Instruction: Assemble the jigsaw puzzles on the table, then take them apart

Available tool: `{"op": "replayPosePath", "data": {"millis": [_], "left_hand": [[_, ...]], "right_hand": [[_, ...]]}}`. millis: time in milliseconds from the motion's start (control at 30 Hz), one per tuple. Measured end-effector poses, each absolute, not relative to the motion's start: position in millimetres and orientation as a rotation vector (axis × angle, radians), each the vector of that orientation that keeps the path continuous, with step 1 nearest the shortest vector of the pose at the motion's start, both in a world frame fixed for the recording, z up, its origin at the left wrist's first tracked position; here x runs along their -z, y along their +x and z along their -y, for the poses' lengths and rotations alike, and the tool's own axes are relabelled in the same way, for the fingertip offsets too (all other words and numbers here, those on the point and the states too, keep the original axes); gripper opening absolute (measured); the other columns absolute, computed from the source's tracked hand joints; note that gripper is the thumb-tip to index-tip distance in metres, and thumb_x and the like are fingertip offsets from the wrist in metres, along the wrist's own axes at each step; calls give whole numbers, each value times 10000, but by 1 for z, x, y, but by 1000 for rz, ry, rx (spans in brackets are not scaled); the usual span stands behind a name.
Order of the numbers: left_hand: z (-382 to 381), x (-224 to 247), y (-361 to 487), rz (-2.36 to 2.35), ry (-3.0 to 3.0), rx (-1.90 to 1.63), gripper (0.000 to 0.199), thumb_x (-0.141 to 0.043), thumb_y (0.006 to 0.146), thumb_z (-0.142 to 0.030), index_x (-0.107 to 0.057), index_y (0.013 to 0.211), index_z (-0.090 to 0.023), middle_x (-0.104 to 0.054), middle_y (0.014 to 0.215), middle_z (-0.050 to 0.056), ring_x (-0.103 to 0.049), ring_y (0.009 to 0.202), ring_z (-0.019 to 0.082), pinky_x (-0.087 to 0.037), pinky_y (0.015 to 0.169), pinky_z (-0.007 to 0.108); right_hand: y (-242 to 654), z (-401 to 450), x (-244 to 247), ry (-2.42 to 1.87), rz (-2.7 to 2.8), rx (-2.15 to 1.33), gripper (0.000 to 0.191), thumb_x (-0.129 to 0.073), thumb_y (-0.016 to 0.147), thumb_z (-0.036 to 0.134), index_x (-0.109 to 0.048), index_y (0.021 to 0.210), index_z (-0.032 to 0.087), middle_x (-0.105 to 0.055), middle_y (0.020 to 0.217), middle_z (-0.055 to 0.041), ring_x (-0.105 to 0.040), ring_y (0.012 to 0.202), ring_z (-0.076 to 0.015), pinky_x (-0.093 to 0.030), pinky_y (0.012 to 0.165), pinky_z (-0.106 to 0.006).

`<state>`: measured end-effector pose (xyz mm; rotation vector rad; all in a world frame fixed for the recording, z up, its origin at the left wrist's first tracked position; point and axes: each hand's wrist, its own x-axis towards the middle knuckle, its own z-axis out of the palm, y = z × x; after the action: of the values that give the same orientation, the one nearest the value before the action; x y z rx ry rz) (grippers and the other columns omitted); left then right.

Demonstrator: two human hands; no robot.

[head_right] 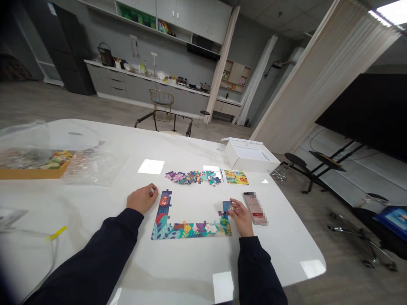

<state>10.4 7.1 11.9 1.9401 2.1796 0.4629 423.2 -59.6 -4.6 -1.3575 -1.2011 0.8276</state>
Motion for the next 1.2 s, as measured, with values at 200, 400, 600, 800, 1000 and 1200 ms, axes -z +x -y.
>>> {"op": "replayPosePath", "data": {"millis": [200,400,600,800,1000,1200], "left_hand": [[-9,-12,9,-2177,1904,-421,283,-456,935,-440,-679,990,-274,-761,893,37,-705,871,275,-428,666,301],[-7,-18,10,-2163,1890,-386,289,-457,930,-459,-670,986,-272,-767,919,34,-703,898,284,-415,652,308],[-8,-16,9,-2188,1889,-404,292,-452,923,-473,-664,972,-278,-763,904,27,-702,871,284,-400,632,310],[-9,-13,8,-2193,1875,-389,289,-466,915,-481,-667,987,-286,-765,906,22,-702,865,278,-410,650,312],[-10,-14,8,-2213,1848,-400,286,-462,914,-486,-660,977,-290,-764,907,14,-699,863,266,-391,632,296],[-10,-16,10,-2215,1860,-377,283,-443,922,-480,-642,964,-283,-755,880,11,-690,838,253,-356,609,286]], "right_hand": [[424,64,16,-1351,1095,-835,588,-889,613,499,-720,1086,192,-642,822,-21,-645,689,-181,-623,710,-398],[418,61,16,-1374,1070,-806,515,-844,661,576,-711,965,182,-698,757,-42,-673,670,-205,-602,656,-373],[419,63,19,-1396,982,-808,478,-892,602,561,-637,762,189,-718,670,-55,-691,620,-218,-606,664,-392],[422,43,10,-1323,865,-776,569,-880,618,445,-662,1078,190,-702,754,9,-730,639,-220,-639,727,-434],[422,-9,10,-1482,1161,-752,427,-751,686,461,-748,969,141,-683,676,-22,-686,612,-201,-596,649,-370],[422,-23,21,-1608,1298,-578,366,-732,689,415,-778,950,162,-671,629,-6,-621,610,-184,-538,683,-335]]}}
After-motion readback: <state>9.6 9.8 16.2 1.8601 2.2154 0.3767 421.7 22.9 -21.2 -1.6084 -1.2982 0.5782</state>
